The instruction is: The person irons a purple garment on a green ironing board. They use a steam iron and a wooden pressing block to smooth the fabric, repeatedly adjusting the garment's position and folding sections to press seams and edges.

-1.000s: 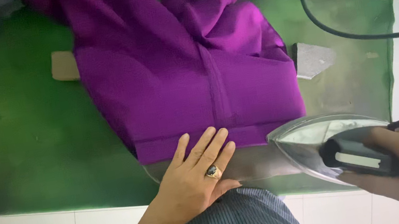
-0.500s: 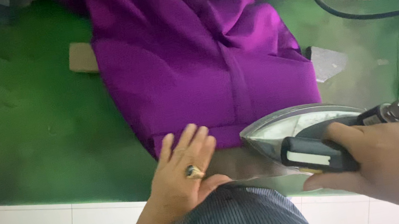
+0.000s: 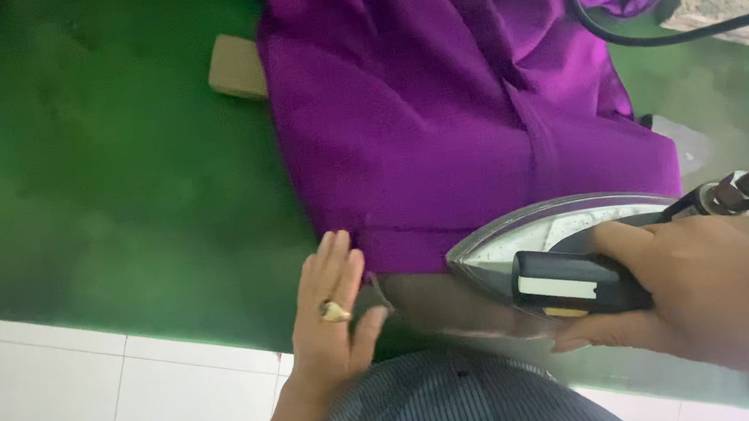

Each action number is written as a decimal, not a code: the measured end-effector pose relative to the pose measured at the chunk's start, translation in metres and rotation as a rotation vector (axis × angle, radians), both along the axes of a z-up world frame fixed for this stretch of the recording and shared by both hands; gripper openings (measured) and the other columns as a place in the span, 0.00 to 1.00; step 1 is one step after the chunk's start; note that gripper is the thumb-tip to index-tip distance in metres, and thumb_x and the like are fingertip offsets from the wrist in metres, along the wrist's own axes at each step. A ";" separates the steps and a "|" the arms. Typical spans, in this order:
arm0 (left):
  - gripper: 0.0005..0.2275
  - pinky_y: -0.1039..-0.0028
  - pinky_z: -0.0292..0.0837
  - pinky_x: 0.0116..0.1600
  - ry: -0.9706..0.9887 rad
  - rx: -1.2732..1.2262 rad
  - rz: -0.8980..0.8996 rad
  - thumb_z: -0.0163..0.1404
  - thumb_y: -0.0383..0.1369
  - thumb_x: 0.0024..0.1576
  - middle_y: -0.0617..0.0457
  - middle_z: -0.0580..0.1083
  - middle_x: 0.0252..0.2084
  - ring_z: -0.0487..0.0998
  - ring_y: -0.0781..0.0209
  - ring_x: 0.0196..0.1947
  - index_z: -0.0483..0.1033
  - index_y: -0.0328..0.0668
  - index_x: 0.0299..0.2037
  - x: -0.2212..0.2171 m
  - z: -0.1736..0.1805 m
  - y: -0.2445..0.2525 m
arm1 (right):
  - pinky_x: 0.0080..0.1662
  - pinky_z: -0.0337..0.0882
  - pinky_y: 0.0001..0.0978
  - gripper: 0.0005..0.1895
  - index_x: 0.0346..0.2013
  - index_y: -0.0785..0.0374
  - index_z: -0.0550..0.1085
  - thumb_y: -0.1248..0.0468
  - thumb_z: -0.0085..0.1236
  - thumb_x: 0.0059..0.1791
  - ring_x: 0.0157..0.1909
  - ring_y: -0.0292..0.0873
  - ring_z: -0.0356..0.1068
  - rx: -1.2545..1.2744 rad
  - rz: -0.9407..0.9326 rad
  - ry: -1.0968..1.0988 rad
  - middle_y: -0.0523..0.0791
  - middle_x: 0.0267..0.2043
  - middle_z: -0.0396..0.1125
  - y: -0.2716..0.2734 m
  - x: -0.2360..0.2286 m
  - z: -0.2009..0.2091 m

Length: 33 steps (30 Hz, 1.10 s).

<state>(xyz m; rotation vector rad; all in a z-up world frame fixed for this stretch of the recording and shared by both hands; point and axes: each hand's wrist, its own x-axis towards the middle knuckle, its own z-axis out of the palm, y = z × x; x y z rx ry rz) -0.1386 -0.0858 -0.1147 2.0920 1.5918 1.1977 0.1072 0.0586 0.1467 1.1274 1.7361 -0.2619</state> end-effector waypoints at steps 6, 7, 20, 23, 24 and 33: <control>0.26 0.49 0.63 0.74 -0.147 0.039 0.182 0.52 0.32 0.61 0.36 0.64 0.70 0.66 0.36 0.72 0.62 0.32 0.68 0.007 -0.022 0.002 | 0.50 0.77 0.27 0.35 0.42 0.33 0.69 0.14 0.46 0.40 0.45 0.29 0.79 -0.036 -0.085 -0.009 0.25 0.40 0.77 0.003 -0.029 0.012; 0.25 0.48 0.65 0.73 -0.112 0.058 0.207 0.52 0.34 0.62 0.36 0.65 0.69 0.67 0.36 0.71 0.63 0.30 0.67 0.011 -0.030 0.006 | 0.48 0.77 0.24 0.35 0.43 0.33 0.69 0.15 0.45 0.41 0.41 0.28 0.78 -0.046 -0.080 -0.028 0.26 0.36 0.77 0.002 -0.032 0.015; 0.28 0.53 0.60 0.79 -0.394 0.013 0.235 0.48 0.19 0.61 0.28 0.50 0.77 0.54 0.32 0.78 0.53 0.30 0.72 0.004 0.039 0.020 | 0.41 0.71 0.19 0.33 0.28 0.32 0.75 0.18 0.60 0.24 0.26 0.29 0.79 0.315 -0.323 0.017 0.31 0.16 0.77 -0.019 0.158 -0.048; 0.32 0.43 0.41 0.80 -0.095 -0.059 -0.071 0.48 0.39 0.61 0.26 0.48 0.77 0.46 0.28 0.79 0.52 0.30 0.73 0.032 0.056 0.023 | 0.41 0.66 0.21 0.28 0.28 0.37 0.81 0.26 0.69 0.27 0.29 0.31 0.76 0.292 -0.523 0.037 0.36 0.18 0.75 -0.028 0.153 -0.036; 0.32 0.43 0.41 0.80 -0.091 -0.058 -0.074 0.48 0.39 0.61 0.26 0.48 0.77 0.46 0.28 0.79 0.52 0.30 0.73 0.044 0.068 0.027 | 0.41 0.66 0.21 0.28 0.28 0.37 0.81 0.26 0.69 0.27 0.29 0.31 0.76 0.293 -0.526 0.040 0.36 0.18 0.75 -0.029 0.162 -0.038; 0.34 0.45 0.57 0.71 0.418 0.066 -0.340 0.47 0.60 0.62 0.52 0.62 0.74 0.63 0.46 0.74 0.64 0.47 0.71 0.094 0.096 0.043 | 0.38 0.70 0.24 0.22 0.22 0.50 0.80 0.38 0.73 0.31 0.22 0.36 0.77 0.337 -0.743 0.149 0.42 0.10 0.77 -0.046 0.216 -0.043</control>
